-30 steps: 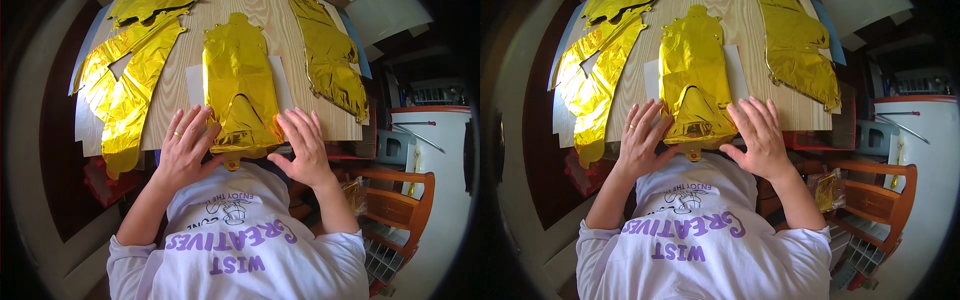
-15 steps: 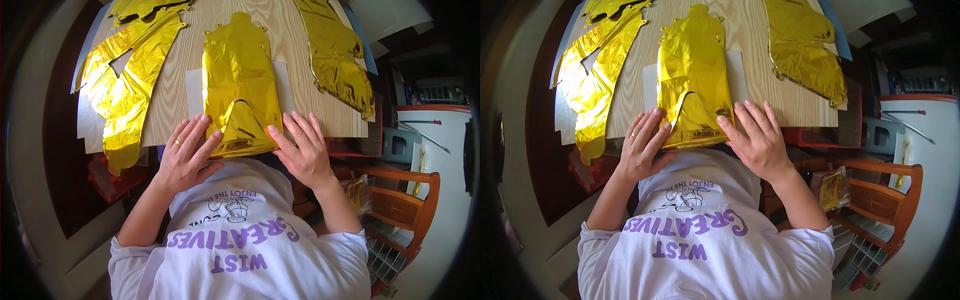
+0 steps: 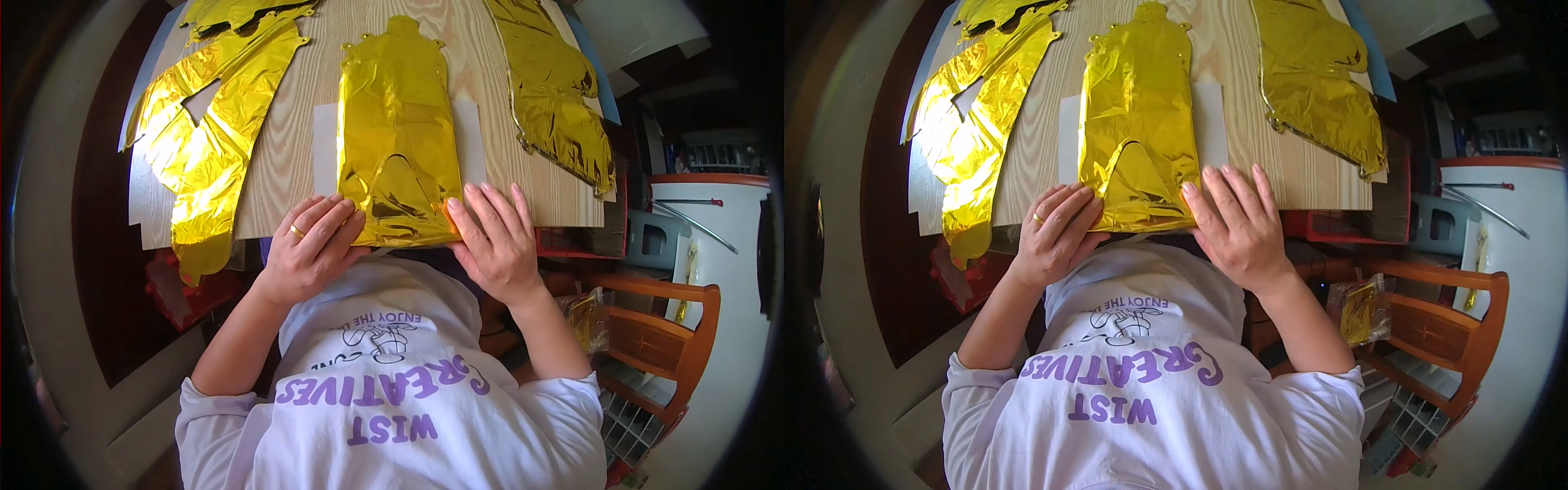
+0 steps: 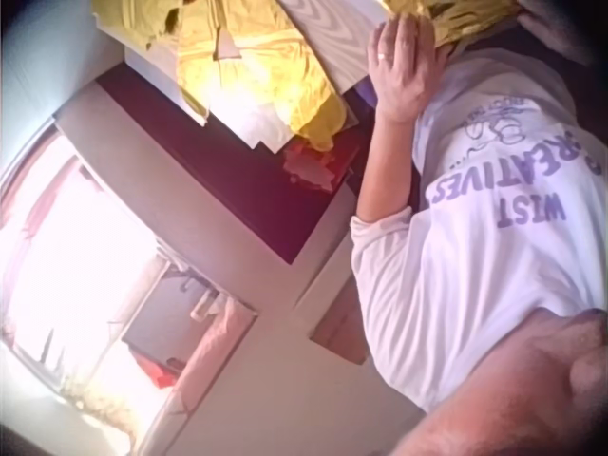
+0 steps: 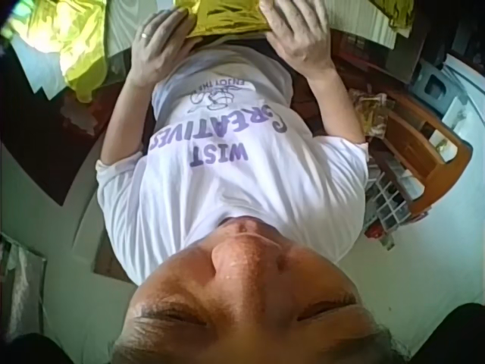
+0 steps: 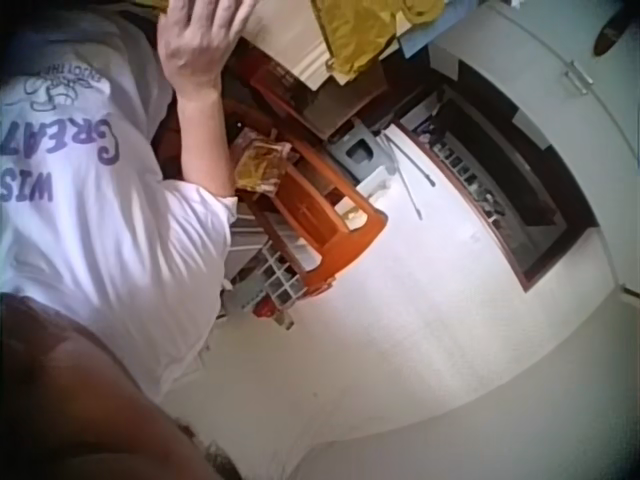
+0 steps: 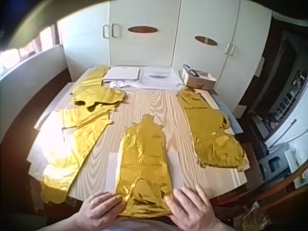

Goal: Folding gold foil balloons and placing them into clear plastic packaging with cardboard backings.

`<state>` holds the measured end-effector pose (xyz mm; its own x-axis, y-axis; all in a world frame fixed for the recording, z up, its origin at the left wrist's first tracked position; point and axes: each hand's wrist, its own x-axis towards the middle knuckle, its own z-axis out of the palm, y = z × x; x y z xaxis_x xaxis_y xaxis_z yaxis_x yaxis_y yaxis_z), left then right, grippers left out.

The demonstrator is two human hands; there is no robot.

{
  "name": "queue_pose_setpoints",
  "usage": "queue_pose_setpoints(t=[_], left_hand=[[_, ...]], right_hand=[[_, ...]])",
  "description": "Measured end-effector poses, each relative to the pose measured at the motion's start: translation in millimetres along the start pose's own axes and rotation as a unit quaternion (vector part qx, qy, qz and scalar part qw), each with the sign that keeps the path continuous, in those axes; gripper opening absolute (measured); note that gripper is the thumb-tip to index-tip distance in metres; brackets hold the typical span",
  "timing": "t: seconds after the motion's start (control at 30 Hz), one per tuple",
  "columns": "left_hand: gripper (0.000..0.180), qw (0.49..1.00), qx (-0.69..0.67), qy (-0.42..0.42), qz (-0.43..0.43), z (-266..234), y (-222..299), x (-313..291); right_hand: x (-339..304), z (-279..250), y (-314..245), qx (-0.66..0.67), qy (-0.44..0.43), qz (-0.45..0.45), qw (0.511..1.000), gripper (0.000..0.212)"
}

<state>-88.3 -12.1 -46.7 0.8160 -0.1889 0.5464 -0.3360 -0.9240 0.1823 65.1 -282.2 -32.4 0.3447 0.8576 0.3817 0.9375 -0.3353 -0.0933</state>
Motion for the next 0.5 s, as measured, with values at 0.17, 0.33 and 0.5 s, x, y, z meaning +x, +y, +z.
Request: queue_pose_setpoints(t=[0.17, 0.33, 0.5], left_hand=[[0.05, 1.0, -0.006, -0.005, -0.003, -0.7, -0.3, -2.6], [0.048, 1.0, 0.001, -0.007, 0.003, 0.0, -2.2, -1.1], [0.046, 0.999, 0.03, 0.002, 0.019, 2.4, -6.0, -2.7]], right_hand=[[-14.0, 6.4, -5.8, -0.028, 0.06, 0.005, 0.998, 0.057], [-10.7, 14.8, -2.0, 0.027, 0.083, -0.001, 0.996, 0.051], [3.8, 7.4, 2.7, -0.013, 0.063, -0.028, 0.998, 0.04]])
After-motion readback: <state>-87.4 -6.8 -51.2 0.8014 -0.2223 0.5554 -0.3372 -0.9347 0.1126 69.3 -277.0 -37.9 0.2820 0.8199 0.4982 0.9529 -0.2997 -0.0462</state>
